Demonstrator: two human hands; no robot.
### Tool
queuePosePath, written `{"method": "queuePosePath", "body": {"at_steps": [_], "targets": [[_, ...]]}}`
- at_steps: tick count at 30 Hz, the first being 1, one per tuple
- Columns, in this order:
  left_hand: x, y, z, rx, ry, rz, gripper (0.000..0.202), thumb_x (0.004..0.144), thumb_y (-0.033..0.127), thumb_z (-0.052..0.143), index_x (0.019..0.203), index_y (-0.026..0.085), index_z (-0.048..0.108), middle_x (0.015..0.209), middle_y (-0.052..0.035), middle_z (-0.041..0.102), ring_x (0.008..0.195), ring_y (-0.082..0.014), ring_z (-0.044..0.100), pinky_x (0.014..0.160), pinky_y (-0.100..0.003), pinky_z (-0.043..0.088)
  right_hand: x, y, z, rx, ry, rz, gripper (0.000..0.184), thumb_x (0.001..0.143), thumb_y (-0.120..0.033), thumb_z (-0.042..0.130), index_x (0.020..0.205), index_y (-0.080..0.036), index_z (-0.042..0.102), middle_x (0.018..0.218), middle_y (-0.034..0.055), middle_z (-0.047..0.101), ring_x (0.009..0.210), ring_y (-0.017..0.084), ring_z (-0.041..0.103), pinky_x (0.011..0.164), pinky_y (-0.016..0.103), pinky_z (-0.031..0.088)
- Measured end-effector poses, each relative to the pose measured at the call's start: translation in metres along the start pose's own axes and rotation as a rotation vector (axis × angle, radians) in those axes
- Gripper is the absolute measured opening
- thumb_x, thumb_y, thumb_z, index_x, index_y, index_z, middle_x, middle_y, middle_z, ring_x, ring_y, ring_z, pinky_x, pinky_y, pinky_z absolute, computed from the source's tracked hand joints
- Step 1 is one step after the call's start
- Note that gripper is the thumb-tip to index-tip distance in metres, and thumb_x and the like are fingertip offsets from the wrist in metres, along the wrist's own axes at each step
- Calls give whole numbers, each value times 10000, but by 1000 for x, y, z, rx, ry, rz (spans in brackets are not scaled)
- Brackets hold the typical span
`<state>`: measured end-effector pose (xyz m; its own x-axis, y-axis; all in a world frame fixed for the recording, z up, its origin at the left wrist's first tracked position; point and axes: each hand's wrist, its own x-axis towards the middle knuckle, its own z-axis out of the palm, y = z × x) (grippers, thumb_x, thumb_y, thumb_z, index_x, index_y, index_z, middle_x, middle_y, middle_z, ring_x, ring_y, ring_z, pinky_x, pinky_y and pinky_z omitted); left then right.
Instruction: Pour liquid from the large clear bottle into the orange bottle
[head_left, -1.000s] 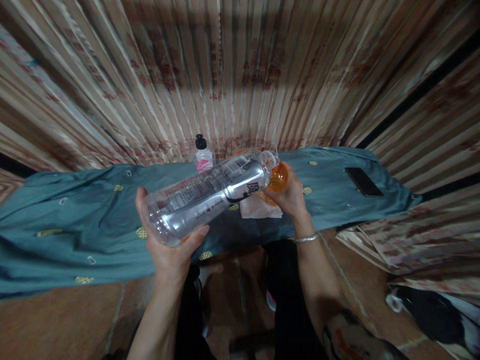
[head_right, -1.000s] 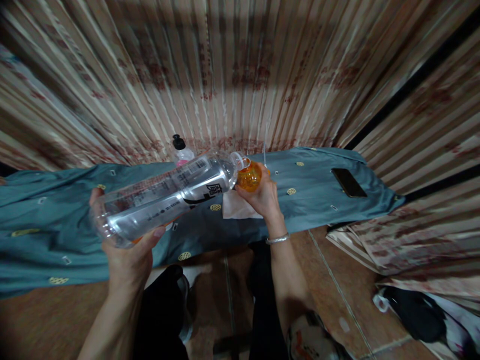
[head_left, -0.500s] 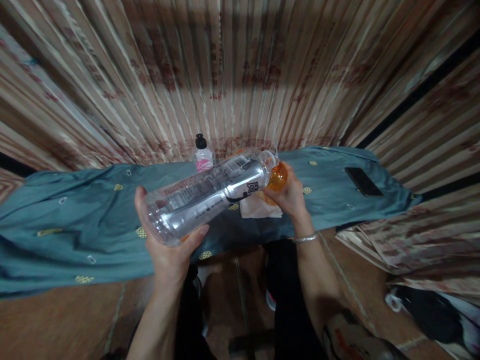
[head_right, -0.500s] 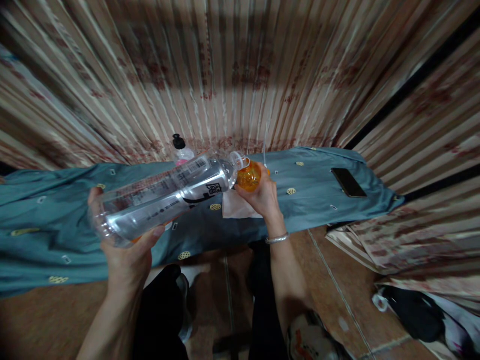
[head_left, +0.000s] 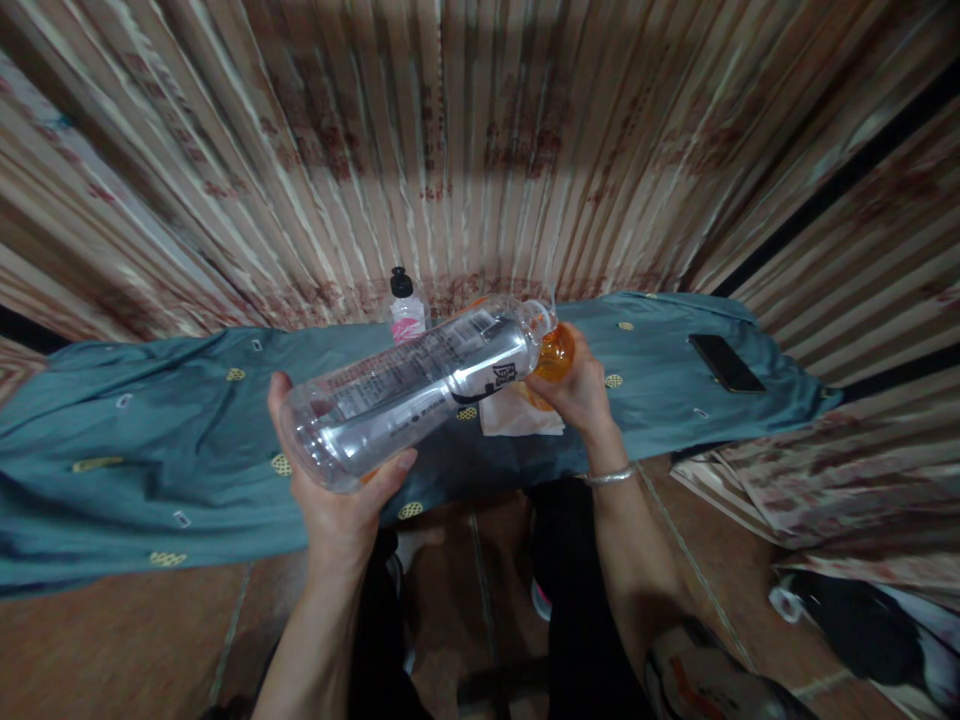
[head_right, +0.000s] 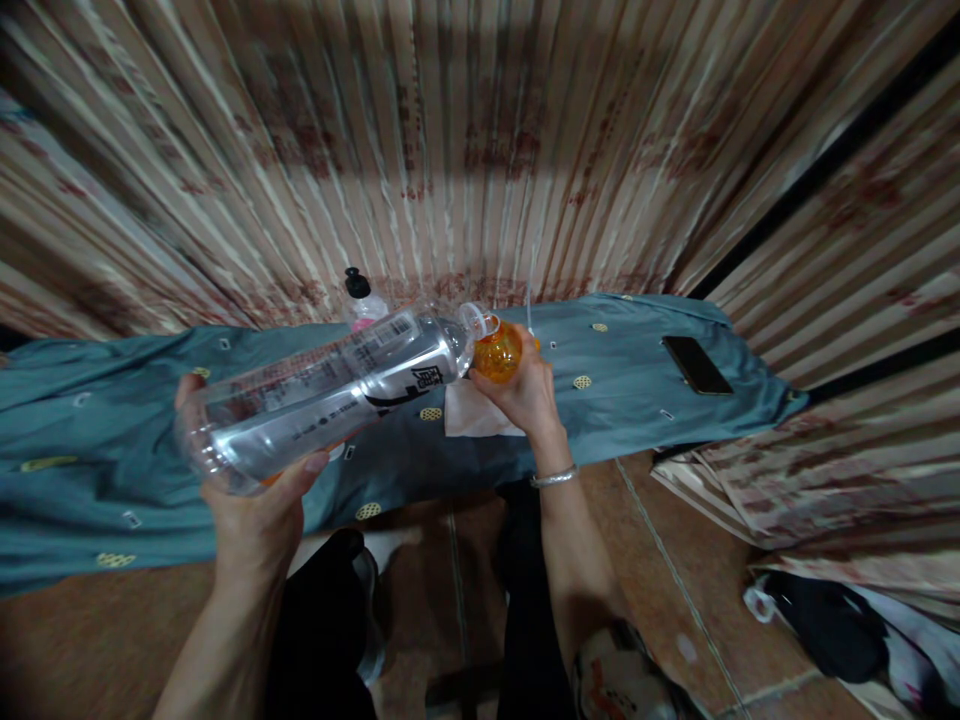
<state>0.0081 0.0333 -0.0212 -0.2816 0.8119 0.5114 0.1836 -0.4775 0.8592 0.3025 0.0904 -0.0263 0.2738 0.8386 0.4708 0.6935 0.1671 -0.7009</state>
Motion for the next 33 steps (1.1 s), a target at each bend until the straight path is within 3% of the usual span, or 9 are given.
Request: {"method": "queuePosePath", "body": {"at_steps": [20, 33], "targets": [[1, 0, 0, 42, 4, 74, 1208, 564, 451, 955, 1615, 448, 361, 1705, -7, 348, 1564, -390, 385, 1329, -541, 291, 0, 1, 0, -6, -4, -5, 838, 674, -404, 848, 1436, -217, 553, 1282, 134, 765, 1199, 381, 740, 1033, 537, 604], [0, 2, 1, -9, 3, 45, 1199, 567, 446, 962, 1605, 488, 363, 1690, 2, 388, 1552, -382, 404, 1320, -556, 300, 0, 0, 0, -7, -9, 5, 845, 674, -403, 855, 1439, -218, 549, 1291, 141, 757, 1214, 389, 732, 1034, 538, 602]]}}
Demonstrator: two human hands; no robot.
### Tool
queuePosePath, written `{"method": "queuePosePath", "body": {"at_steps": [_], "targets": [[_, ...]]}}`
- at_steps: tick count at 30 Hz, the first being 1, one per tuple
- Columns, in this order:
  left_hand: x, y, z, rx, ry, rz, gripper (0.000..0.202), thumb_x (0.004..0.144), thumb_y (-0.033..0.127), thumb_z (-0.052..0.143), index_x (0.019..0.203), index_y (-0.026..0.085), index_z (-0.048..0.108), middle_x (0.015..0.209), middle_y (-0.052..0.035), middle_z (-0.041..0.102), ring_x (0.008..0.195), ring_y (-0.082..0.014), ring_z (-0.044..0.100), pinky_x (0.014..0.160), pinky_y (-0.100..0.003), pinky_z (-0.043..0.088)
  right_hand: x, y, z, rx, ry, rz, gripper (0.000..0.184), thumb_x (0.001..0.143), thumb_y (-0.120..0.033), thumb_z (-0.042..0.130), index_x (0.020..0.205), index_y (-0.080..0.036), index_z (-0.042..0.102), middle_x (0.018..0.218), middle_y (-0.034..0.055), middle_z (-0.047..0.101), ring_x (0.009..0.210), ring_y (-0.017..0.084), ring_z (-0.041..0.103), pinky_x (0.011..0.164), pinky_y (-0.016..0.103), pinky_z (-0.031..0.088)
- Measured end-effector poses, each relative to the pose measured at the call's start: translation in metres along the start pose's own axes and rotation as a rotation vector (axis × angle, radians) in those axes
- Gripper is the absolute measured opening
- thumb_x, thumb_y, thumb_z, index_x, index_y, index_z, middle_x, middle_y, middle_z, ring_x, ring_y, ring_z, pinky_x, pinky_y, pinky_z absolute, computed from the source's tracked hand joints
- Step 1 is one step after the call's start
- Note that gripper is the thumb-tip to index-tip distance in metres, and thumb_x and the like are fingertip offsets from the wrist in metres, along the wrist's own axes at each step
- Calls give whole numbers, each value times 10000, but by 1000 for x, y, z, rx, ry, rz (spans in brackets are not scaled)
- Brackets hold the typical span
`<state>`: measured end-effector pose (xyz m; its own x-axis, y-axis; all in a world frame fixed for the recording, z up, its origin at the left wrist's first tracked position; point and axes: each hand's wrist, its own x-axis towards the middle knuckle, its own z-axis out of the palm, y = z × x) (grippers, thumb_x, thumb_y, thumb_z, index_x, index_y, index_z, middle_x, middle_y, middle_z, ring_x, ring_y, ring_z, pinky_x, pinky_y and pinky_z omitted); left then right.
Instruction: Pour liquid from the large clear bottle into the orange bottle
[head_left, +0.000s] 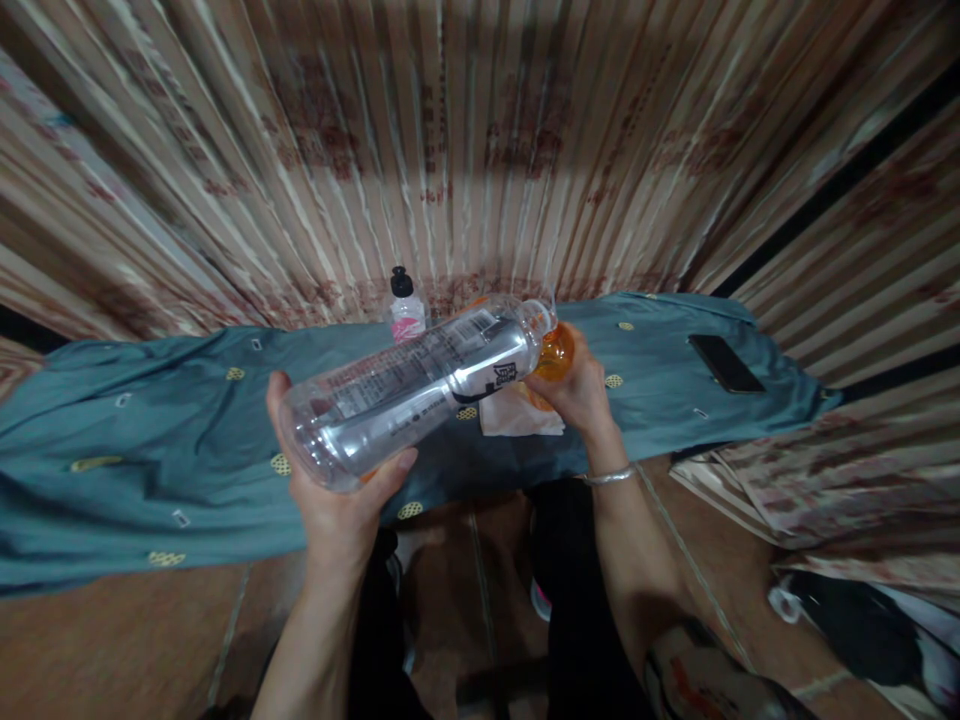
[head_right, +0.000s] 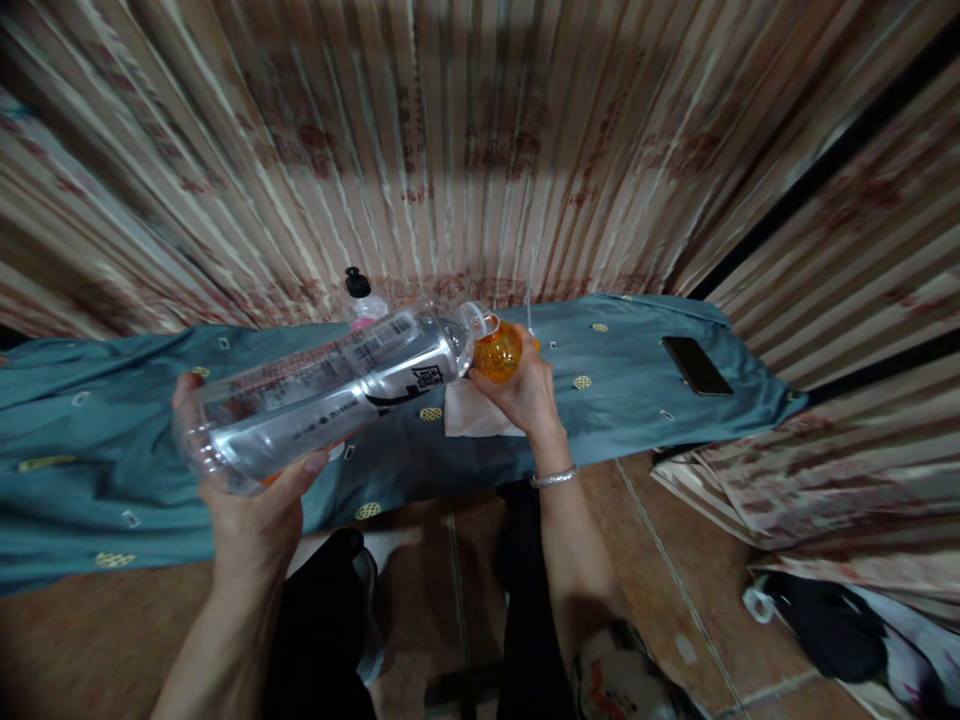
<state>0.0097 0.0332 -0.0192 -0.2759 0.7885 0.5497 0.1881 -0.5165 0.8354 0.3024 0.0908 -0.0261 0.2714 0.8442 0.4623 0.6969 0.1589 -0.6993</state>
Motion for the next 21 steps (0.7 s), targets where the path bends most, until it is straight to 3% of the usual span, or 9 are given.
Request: {"method": "queuePosePath", "body": {"at_steps": [21], "targets": [[0, 1, 0, 18, 4, -35, 1257, 556, 494, 959, 1634, 427, 316, 1683, -56, 393, 1543, -414, 407, 1315, -616, 295, 0, -3, -1, 13, 4, 5, 795, 672, -380, 833, 1409, -246, 568, 1271, 109, 766, 1238, 387, 723, 1051, 544, 604]]}}
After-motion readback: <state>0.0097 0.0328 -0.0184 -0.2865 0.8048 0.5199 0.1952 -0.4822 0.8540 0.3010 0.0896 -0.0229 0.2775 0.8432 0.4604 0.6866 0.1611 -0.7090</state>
